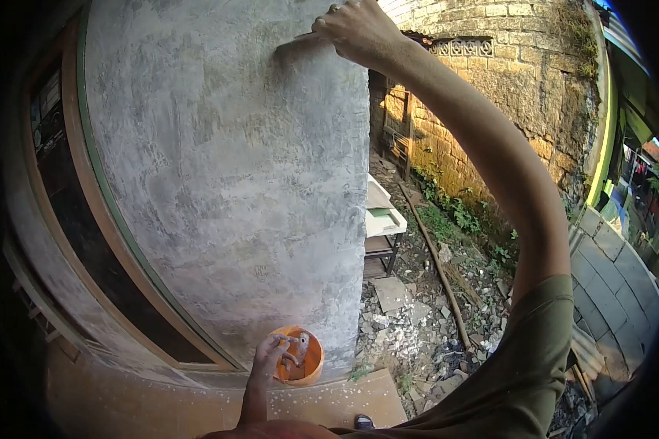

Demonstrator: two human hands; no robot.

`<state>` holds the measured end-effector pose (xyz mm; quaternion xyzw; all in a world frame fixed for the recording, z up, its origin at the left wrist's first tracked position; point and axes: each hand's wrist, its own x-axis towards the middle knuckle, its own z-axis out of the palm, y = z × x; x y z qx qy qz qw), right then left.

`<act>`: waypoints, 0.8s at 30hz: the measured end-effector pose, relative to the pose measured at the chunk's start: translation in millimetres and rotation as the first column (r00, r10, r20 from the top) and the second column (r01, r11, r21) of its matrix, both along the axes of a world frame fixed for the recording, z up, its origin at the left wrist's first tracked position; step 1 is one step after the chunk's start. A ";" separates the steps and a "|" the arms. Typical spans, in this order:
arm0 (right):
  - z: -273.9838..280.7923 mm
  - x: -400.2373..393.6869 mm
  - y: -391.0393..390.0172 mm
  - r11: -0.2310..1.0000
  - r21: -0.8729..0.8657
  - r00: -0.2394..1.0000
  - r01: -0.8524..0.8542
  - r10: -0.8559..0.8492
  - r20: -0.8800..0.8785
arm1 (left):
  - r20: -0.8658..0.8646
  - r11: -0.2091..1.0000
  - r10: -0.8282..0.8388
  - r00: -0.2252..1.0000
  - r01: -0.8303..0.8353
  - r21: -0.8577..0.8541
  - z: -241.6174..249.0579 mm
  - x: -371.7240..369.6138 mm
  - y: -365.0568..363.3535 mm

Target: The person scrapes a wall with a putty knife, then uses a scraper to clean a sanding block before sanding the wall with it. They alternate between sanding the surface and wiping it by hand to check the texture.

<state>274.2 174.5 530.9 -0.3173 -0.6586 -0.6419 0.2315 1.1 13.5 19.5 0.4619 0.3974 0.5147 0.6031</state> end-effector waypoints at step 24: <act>-146.2 -71.0 -51.5 0.882 -0.368 0.918 0.293 -0.153 0.365 | 0.052 0.999 0.004 0.999 -0.006 0.043 -9.3 -3.2 -17.2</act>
